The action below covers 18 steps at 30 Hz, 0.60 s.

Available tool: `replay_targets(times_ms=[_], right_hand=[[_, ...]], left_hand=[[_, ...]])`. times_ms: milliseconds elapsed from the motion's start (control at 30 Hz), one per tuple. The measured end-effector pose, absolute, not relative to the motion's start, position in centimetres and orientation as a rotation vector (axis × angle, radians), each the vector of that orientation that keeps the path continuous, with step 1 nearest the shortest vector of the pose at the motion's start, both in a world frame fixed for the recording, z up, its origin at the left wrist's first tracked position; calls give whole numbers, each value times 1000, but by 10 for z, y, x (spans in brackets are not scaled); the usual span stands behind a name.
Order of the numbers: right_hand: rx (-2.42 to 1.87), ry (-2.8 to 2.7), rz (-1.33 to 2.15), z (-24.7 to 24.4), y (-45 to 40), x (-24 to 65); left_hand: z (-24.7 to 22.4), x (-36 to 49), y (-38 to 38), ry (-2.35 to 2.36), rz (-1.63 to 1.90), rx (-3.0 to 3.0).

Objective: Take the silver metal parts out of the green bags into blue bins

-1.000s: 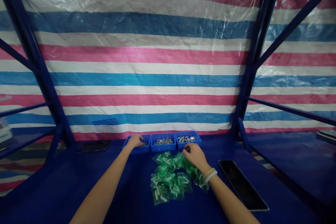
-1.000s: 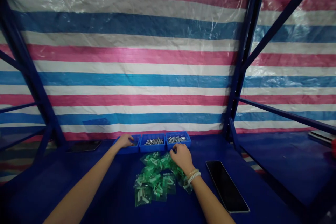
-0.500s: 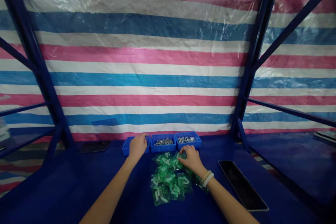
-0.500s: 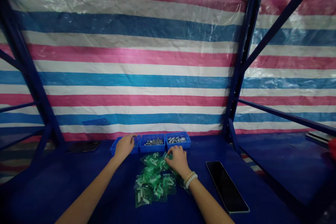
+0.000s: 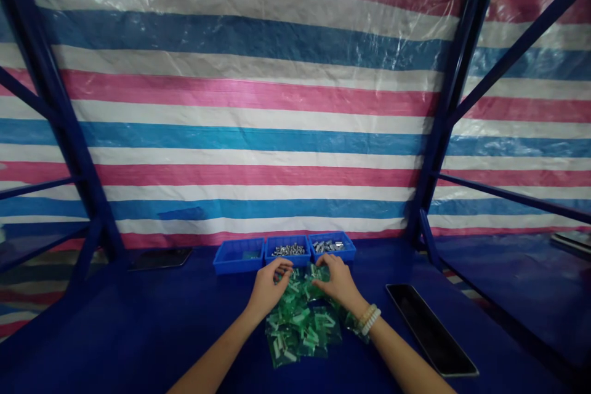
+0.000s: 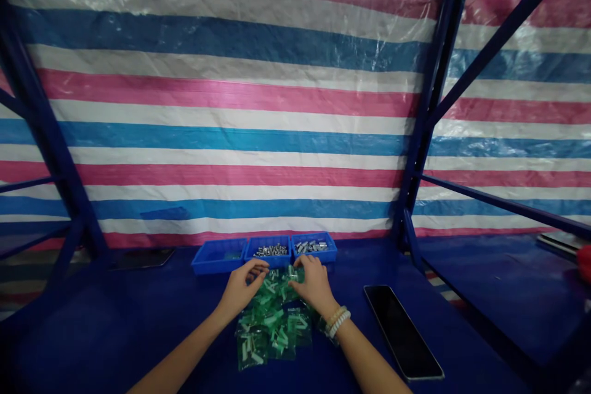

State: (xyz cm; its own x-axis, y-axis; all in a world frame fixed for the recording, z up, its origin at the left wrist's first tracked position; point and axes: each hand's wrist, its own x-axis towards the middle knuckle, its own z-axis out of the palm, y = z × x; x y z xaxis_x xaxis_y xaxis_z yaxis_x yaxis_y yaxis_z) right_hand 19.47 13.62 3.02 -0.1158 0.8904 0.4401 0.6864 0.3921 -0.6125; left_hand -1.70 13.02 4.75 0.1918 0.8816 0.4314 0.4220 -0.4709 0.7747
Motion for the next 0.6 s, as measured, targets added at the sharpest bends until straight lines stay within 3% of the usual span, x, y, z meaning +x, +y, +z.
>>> replay_targets(times_ms=[167, 367, 500, 600], right_hand=[[-906, -1700, 883, 35, 131, 186], [-723, -1430, 1348, 32, 120, 171], [-754, -1412, 1289, 36, 122, 173], [-765, -1560, 914, 44, 120, 177]], left_hand=[[49, -7, 122, 1002, 1233, 1564], [49, -6, 118, 1011, 1283, 1437], [53, -7, 117, 1048, 1363, 1559], [62, -11, 112, 986, 1441, 2002]])
